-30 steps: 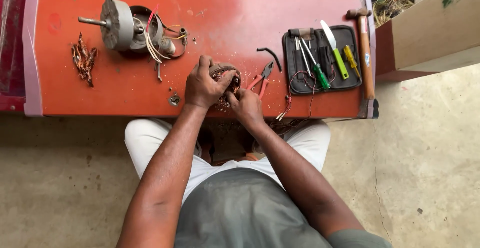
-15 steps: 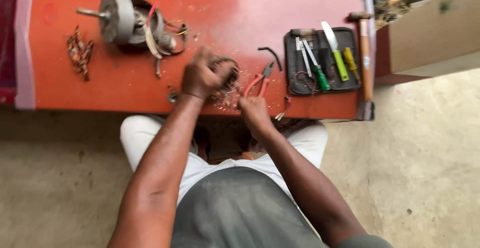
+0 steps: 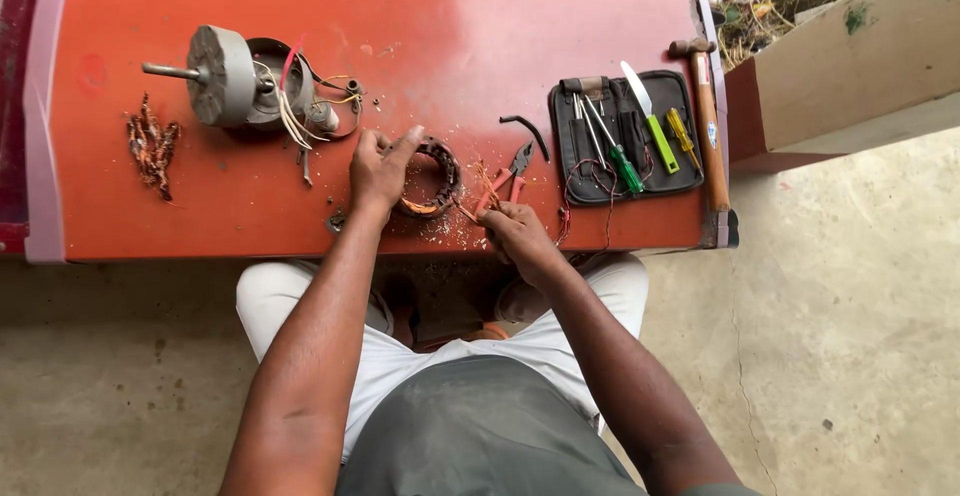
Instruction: The user is seen extracting and trimming copper winding wires from an electric motor stator using pliers.
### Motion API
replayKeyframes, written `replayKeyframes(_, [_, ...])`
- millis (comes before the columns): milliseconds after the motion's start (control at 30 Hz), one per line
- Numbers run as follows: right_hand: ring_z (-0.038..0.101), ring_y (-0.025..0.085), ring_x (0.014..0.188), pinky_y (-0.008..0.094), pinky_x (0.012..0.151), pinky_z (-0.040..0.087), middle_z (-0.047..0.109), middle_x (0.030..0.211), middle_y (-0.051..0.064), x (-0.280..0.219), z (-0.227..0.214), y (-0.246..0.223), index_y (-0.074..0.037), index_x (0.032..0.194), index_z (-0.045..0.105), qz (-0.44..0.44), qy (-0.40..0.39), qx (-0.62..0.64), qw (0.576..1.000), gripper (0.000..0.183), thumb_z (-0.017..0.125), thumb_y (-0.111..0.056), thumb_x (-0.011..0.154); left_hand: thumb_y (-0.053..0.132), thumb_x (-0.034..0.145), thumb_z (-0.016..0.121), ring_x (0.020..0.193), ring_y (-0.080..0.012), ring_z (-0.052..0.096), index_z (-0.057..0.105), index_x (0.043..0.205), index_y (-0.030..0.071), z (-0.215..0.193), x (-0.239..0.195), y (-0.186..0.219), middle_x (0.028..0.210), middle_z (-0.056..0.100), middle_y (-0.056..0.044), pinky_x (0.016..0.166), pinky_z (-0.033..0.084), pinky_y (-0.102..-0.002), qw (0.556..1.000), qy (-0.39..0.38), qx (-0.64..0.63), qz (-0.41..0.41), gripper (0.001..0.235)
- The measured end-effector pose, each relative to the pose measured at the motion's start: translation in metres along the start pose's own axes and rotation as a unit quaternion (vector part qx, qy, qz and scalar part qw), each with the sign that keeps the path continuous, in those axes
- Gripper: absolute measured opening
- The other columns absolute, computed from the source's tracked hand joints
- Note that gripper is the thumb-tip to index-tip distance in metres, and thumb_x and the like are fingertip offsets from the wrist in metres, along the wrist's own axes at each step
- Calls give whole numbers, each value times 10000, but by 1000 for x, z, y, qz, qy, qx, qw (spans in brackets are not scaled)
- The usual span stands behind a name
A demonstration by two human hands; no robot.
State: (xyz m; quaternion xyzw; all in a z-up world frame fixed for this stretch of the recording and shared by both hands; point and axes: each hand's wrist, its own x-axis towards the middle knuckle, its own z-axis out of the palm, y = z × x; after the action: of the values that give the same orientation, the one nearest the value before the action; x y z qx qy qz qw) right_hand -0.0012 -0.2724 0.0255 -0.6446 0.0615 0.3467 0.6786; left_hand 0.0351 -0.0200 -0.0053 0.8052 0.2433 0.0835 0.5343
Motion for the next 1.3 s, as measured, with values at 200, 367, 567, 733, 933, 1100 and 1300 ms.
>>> replayKeyframes(200, [435, 63, 471, 237, 413, 342, 508, 607, -30, 2, 6, -3, -97, 855, 588, 17, -21, 16, 1000, 238, 651, -268, 1008, 560, 957, 775, 920, -316, 600, 622, 811, 43, -22, 2, -14, 982, 618, -172, 776, 504, -478, 968, 37, 224, 104, 558])
replayKeyframes(367, [435, 51, 468, 230, 416, 352, 506, 600, -37, -5, 11, -12, -101, 864, 629, 21, -25, 6, 999, 222, 631, -274, 1003, 462, 999, 756, 944, -299, 613, 654, 1000, 15, -38, -40, 19, 1044, 623, -166, 836, 518, -442, 951, 83, 158, 251, 458])
replayKeyframes(567, [485, 61, 485, 229, 430, 379, 553, 634, -26, -8, 13, 5, -86, 877, 603, -14, -70, 62, 996, 245, 649, -275, 1027, 247, 952, 742, 753, -85, 601, 675, 1118, 16, -11, -120, 33, 891, 663, -21, 652, 527, -241, 983, -110, -136, 63, 292])
replayKeyframes(733, [490, 33, 514, 194, 452, 373, 582, 661, -29, -25, 21, 3, -33, 928, 691, 14, -61, -6, 998, 304, 652, -308, 1050, 184, 995, 642, 691, -51, 667, 697, 1070, 8, -4, -136, 28, 851, 721, 4, 583, 532, -213, 956, -178, -225, -57, 199])
replayKeyframes(933, [671, 56, 741, 238, 641, 576, 696, 824, 0, -17, 13, 32, -4, 960, 662, -172, 1, -83, 982, 199, 746, -184, 942, 204, 992, 670, 609, -45, 613, 718, 977, 23, -18, -149, 36, 710, 679, -19, 544, 510, -234, 975, -212, -60, -15, 188])
replayKeyframes(1100, [644, 131, 628, 294, 563, 514, 682, 695, 79, -35, 26, 15, 13, 895, 677, -106, 117, -309, 938, 309, 678, -276, 1005, 214, 960, 680, 594, -43, 610, 717, 942, 19, -13, -161, 30, 691, 690, 2, 537, 506, -239, 976, -219, 1, -17, 199])
replayKeyframes(1300, [623, 84, 677, 265, 584, 532, 654, 784, -12, -23, 19, 40, -26, 1008, 631, -183, 44, -137, 972, 222, 588, -242, 1037, 213, 976, 670, 637, -34, 621, 705, 952, 12, -16, -164, 17, 738, 707, 1, 566, 524, -231, 971, -233, -48, -14, 205])
